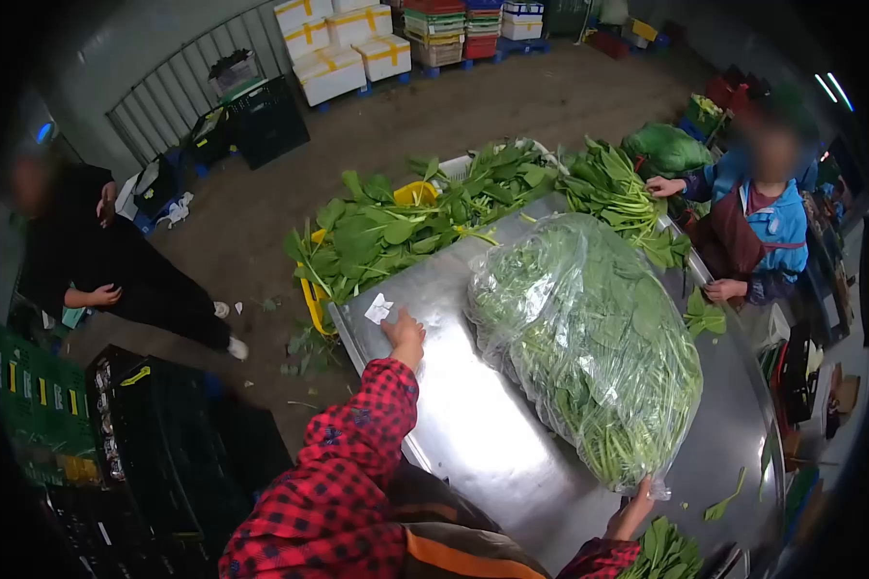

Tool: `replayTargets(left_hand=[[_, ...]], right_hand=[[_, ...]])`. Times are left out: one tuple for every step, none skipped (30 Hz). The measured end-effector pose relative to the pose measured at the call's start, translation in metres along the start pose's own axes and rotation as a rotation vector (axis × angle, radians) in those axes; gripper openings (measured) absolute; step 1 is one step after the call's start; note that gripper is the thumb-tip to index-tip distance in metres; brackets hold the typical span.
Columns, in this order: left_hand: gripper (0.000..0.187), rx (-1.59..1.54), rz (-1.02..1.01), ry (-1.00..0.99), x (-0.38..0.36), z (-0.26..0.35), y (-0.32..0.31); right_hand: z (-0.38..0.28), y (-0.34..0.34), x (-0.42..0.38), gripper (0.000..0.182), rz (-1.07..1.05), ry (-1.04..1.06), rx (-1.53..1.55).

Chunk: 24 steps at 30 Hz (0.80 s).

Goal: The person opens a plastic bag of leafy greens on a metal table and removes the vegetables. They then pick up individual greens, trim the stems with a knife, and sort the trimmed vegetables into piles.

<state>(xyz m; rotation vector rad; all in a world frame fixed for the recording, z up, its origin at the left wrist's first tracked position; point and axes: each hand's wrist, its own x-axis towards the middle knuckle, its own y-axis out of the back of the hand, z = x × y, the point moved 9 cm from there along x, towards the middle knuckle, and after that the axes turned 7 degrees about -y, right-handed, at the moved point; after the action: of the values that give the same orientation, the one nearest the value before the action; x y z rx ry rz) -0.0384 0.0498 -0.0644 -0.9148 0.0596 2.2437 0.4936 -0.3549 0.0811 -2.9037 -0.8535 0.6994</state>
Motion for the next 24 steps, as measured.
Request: replayTargets(left_hand=[[0.089,0.005,-0.030,-0.049,-0.010,0.006,-0.011],[0.088,0.012,-0.056,-0.096,-0.021,0.010,-0.018],[0.088,0.144,0.028,-0.134,-0.042,0.052,0.086],[0.082,0.199,-0.137,-0.157,-0.056,0.039,0.050],[0.076,0.248,-0.308,-0.186,-0.075,0.024,0.011],[0.076,0.212,-0.340,-0.187,-0.096,0.007,-0.015],[0.071,0.357,-0.495,-0.393,-0.127,0.006,-0.036],[0.065,0.515,-0.648,-0.604,-0.163,0.006,-0.047],[0.059,0.582,-0.731,-0.788,-0.204,0.010,-0.047],[0.059,0.594,-0.801,-0.782,-0.240,0.009,-0.048],[0.058,0.605,-0.879,-0.772,-0.275,0.006,-0.049],[0.058,0.603,-0.941,-0.768,-0.301,-0.002,-0.050],[0.055,0.634,-1.016,-0.782,-0.324,-0.011,-0.049],[0.052,0.663,-1.084,-0.802,-0.346,-0.018,-0.049],[0.052,0.663,-1.128,-0.813,-0.367,-0.019,-0.048],[0.049,0.676,-1.187,-0.853,-0.388,-0.019,-0.046],[0.046,0.694,-1.237,-0.891,-0.404,-0.018,-0.043],[0.046,0.701,-1.255,-0.907,-0.411,-0.013,-0.041],[0.043,0.741,-1.295,-0.964,-0.418,-0.009,-0.039],[0.040,0.787,-1.332,-1.011,-0.423,-0.007,-0.035],[0.040,0.805,-1.343,-1.015,-0.423,-0.006,-0.032],[0.037,0.820,-1.336,-1.037,-0.421,-0.004,-0.032],[0.034,0.834,-1.330,-1.060,-0.419,-0.002,-0.033],[0.029,0.820,-1.315,-1.046,-0.415,-0.001,-0.035]], right_hand=[[-0.005,-0.004,0.007,0.060,0.020,-0.005,-0.046],[-0.009,-0.006,0.013,0.059,0.042,-0.012,-0.095],[0.035,0.013,-0.067,0.059,0.064,-0.171,-0.095],[0.015,0.011,-0.049,0.057,0.063,-0.089,-0.108],[-0.009,0.009,-0.029,0.055,0.063,-0.001,-0.118],[-0.028,0.007,-0.005,0.055,0.062,0.046,-0.109],[-0.063,0.024,0.000,0.054,0.332,0.310,-0.260],[-0.091,0.034,-0.015,0.053,0.615,0.554,-0.408],[-0.104,0.021,-0.013,0.051,0.541,0.587,-0.391],[-0.125,0.009,-0.010,0.049,0.483,0.626,-0.374],[-0.136,-0.017,-0.003,0.045,0.334,0.635,-0.448],[-0.146,-0.052,0.001,0.042,0.188,0.643,-0.519],[-0.162,-0.093,-0.009,0.038,0.139,0.725,-0.738],[-0.160,-0.118,-0.002,0.040,0.040,0.829,-0.803],[-0.156,-0.139,0.009,0.043,-0.039,0.920,-0.847],[-0.155,-0.155,0.012,0.043,-0.020,0.990,-0.929],[-0.153,-0.169,0.013,0.043,-0.010,1.053,-1.014],[-0.152,-0.174,0.020,0.043,0.010,1.051,-0.996],[-0.146,-0.182,0.025,0.038,0.037,1.053,-1.076],[-0.139,-0.187,0.029,0.033,0.057,1.045,-1.162],[-0.138,-0.186,0.035,0.033,0.065,1.030,-1.151],[-0.140,-0.187,0.041,0.028,0.043,1.044,-1.153],[-0.140,-0.190,0.046,0.022,0.023,1.059,-1.155],[-0.145,-0.192,0.040,0.013,0.021,1.100,-1.119]])
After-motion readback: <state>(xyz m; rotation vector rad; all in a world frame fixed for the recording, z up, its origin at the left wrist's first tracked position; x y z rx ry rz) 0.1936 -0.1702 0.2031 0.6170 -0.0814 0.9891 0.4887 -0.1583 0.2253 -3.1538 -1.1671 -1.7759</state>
